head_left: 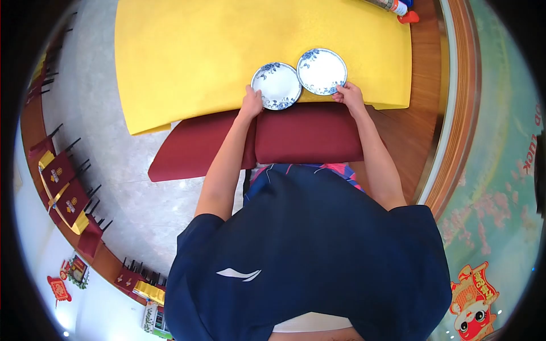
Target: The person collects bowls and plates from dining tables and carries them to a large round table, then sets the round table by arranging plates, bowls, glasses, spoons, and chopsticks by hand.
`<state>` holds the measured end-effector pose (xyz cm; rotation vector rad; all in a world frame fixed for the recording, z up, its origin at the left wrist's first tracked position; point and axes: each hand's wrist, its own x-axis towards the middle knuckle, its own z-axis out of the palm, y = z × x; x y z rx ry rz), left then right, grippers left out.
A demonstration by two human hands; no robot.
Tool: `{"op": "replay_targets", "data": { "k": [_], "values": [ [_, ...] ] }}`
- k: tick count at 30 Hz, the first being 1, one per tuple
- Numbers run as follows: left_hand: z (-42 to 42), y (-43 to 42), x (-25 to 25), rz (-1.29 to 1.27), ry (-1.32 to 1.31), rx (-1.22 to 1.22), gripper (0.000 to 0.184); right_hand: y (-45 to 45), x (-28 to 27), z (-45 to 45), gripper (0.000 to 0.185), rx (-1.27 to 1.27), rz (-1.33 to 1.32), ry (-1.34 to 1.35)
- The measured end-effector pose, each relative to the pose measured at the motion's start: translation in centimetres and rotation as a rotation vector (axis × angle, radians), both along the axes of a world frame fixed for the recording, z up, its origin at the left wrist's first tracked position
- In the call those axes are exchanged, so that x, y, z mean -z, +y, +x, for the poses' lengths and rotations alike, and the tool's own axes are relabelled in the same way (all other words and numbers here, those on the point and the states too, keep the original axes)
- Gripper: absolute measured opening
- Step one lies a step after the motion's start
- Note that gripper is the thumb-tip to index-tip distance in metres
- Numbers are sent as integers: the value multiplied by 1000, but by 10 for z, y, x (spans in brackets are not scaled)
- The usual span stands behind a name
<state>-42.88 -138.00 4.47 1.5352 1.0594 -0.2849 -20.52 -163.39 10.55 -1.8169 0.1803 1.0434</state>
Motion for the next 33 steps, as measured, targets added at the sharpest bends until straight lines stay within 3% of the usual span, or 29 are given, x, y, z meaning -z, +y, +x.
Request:
{"op": "replay_targets", "data": {
  "k": [3, 6, 9, 10, 15, 18, 20, 21, 23, 26, 30, 32, 33],
  "values": [
    [3, -1, -4, 19, 5, -10, 32, 12, -11, 0, 14, -78, 11, -52],
    [-1, -2, 25, 52, -21, -6, 35, 28, -17, -10, 14, -122, 21, -76],
    [6, 3, -27, -104, 11, -72, 47, 39, -1, -26, 14, -218, -9, -62],
    [4, 1, -11, -102, 7, -79, 47, 43, 3, -32, 14, -247, -3, -76],
    [3, -3, -3, -8, -20, -87, 70, 64, 19, -58, 14, -289, 7, -56],
    [4, -9, -10, 98, -36, -41, 67, 73, 22, -67, 13, -307, -21, -58],
    [3, -11, -6, 133, -53, -18, 64, 79, 19, -69, 24, -563, -296, -272],
    [2, -11, -3, 142, -84, -23, 62, 81, 16, -69, 24, -566, -301, -270],
    [2, -12, 3, 148, -112, -35, 61, 84, 12, -65, 41, -912, -530, -632],
    [2, -13, 0, 163, -96, -46, 58, 91, 3, -56, 51, -1057, -590, -500],
    [7, -11, -13, 206, -37, -71, 61, 100, -4, -34, 53, -1082, -625, -517],
    [11, -15, -12, 222, 6, -86, 62, 113, 3, -20, 55, -758, -362, -518],
    [13, -16, -13, 237, 42, -76, 64, 121, 10, -17, 55, -768, -348, -505]
  ]
}}
